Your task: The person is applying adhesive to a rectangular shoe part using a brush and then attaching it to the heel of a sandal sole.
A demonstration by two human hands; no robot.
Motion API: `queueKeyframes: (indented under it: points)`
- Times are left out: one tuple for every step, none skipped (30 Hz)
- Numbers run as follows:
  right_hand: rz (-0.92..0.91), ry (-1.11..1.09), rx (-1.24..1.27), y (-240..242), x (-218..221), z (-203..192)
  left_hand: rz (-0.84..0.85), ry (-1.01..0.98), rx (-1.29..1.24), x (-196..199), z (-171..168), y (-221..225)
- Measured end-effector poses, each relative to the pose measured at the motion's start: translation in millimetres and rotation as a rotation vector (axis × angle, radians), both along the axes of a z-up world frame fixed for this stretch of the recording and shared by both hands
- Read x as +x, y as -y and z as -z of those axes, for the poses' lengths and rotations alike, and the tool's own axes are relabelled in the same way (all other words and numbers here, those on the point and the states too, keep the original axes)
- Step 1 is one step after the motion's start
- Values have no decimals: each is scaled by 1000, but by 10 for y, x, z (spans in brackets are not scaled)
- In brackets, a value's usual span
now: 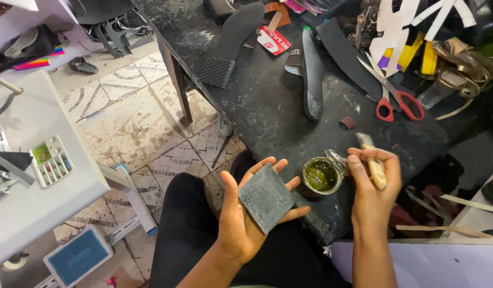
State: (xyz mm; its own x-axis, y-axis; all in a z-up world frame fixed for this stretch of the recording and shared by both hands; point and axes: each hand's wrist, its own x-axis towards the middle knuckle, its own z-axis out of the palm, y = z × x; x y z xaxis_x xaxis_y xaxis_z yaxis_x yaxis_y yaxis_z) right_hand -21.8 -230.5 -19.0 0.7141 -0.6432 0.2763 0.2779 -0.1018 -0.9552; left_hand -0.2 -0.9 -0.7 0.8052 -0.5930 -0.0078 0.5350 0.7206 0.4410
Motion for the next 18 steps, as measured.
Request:
queueKeyframes:
  points:
    - [12, 90, 3, -33, -14, -53, 3, -5, -5, 0, 10, 1]
    - [23, 182, 5, -61, -28, -108, 7, -10, -12, 1, 20, 7]
    - [22, 182, 6, -76, -52, -159, 7, -10, -12, 6, 17, 3]
    - [33, 250, -24, -90, -86, -209, 12, -4, -14, 6, 14, 2]
    - [43, 319, -54, -104, -120, -258, 16, 2, -15, 5, 12, 1]
    - [47, 316, -54, -149, -151, -327, 20, -1, -15, 1, 2, -1]
    - [18, 331, -136, -195, -181, -396, 22, 2, -14, -4, -8, -3]
    - [-11, 347, -218, -240, -207, -465, 25, 7, -14, -3, -18, -3]
    - [-7, 346, -219, -289, -223, -472, 29, 5, -14, -6, -9, -3]
    - [-42, 330, -279, -337, -232, -483, 26, 3, -23, -5, -3, 0]
    - [-76, 314, -340, -388, -241, -495, 23, 0, -31, -5, 2, -1]
    - [-78, 314, -339, -418, -262, -450, 21, 0, -31, -6, -8, -1]
    - [-109, 253, -417, -451, -283, -406, 21, -3, -30, -6, -19, -5]
    - [-140, 192, -496, -483, -300, -362, 20, -6, -30, -4, -28, -8]
    - [-143, 193, -497, -517, -311, -366, 17, -6, -32, -8, -37, -11]
    - [-101, 155, -626, -548, -319, -371, 16, 3, -16, -9, -47, -13]
    - [-59, 117, -754, -579, -326, -374, 16, 12, 0, -10, -57, -15]
    - [-63, 117, -754, -582, -323, -389, 12, 10, 0, -9, -54, -19]
